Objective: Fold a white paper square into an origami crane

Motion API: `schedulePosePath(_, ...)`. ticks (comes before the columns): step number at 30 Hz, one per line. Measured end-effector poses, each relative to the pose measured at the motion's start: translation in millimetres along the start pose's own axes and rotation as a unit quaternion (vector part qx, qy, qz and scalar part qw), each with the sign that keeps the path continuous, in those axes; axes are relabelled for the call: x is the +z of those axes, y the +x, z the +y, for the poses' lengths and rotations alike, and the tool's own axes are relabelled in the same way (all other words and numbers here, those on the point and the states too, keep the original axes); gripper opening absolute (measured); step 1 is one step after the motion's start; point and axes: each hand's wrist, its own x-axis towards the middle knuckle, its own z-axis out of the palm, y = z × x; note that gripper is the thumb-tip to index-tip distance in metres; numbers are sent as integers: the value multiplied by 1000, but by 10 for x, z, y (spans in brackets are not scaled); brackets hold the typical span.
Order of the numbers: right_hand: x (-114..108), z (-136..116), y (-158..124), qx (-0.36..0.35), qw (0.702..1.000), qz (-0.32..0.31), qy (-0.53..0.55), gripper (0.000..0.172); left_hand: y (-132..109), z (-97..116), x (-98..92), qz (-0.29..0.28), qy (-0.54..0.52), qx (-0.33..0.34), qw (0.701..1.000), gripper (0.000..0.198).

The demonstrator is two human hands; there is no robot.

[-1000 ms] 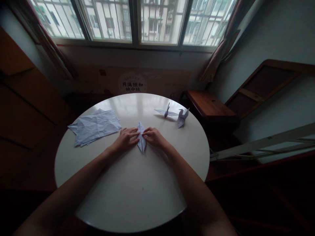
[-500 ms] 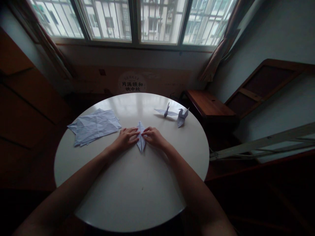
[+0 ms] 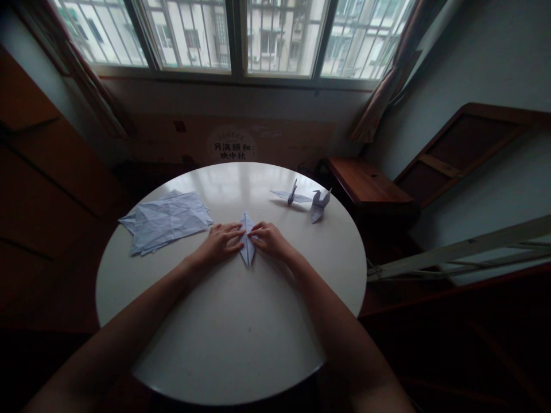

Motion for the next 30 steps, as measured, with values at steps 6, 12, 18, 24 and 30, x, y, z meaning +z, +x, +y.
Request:
schedulePosePath(6,-2,-7,-1,-3,1000,2,-5,19,-1,-41,29,-4,12,4,1000,40)
schedulePosePath(12,2,-7,-3,1,1000,0,-10,19,-5,-94,56,-14,33,28,999,44)
schedulePosePath(18,-9,-2,-2,2,1000,-7,-6,20,-11,-117,59,-28,34,34,998,51)
schedulePosePath(24,-3,-1,-3,1,1000,-3,-7,20,-5,-103,56,-23,27,25,999,50)
schedulePosePath(30,-7,-7,-7,3,1000,-4,-7,20,-9,-112,69,-24,27,28,999,50)
